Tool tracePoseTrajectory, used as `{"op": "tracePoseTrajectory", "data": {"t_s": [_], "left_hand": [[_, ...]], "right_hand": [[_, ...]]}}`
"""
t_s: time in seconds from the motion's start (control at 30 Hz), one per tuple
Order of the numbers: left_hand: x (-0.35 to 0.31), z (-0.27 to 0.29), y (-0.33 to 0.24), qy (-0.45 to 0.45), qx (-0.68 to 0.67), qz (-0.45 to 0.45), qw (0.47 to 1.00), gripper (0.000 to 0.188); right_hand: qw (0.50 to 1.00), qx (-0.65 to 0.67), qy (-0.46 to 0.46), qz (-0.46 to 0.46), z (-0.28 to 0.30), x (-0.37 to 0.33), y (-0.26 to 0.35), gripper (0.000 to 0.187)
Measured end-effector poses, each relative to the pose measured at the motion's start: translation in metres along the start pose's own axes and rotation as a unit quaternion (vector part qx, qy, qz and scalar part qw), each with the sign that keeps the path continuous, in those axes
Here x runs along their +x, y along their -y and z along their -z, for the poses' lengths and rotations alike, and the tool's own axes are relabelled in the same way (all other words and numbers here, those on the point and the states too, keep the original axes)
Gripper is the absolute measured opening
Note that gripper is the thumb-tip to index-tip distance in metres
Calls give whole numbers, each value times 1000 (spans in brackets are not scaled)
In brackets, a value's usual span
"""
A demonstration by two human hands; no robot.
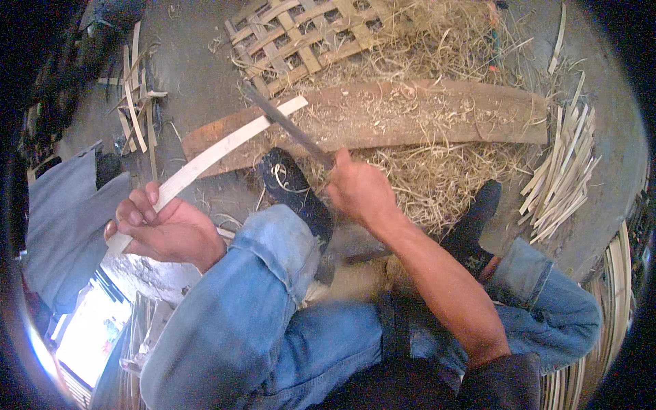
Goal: The person sits on the floor and uses a knife to shave thin strips from a wooden stick, repeatedly turning the stick and removing shavings. The person occasionally inspects the stick and continues shaving until the end of the clip.
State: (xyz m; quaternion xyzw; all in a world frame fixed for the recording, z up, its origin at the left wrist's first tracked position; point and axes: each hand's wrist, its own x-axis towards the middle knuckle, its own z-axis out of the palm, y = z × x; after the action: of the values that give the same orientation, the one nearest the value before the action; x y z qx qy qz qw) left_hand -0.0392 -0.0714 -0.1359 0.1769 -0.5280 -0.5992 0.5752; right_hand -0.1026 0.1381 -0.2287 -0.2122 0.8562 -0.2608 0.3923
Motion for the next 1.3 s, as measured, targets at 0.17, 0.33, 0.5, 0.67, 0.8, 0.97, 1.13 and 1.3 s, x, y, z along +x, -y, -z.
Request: {"op": "tracePoseTrajectory", "data": {"t_s": [0.17,0.33,0.5,0.67,0.8,0.97,1.13,1.3], "left_hand": [[-3,3,-2,-12,43,-20,999,8],[-4,-2,-2,-23,-20,-3,1000,6],[-5,0,-2,-29,-38,9,999,6],[-1,9,-3,29,-25,10,999,9],[2,3,11,88,-120,41,988,22],[-5,-2,23,98,-133,62,984,40],[-12,-1,21,91,-140,50,985,47],[-11,2,22,129,-112,37,985,47]], "right_hand": [[999,19,-5,46,3,-5,15,34],[1000,11,-8,12,2,-6,-10,30],[1000,-12,-10,9,9,1,-19,31],[999,-19,39,20,22,-7,17,33],[1000,22,-15,11,14,6,9,35],[990,59,54,119,17,-32,58,37],[997,61,27,49,12,-7,27,34],[999,-6,16,48,17,10,-8,31]]}}
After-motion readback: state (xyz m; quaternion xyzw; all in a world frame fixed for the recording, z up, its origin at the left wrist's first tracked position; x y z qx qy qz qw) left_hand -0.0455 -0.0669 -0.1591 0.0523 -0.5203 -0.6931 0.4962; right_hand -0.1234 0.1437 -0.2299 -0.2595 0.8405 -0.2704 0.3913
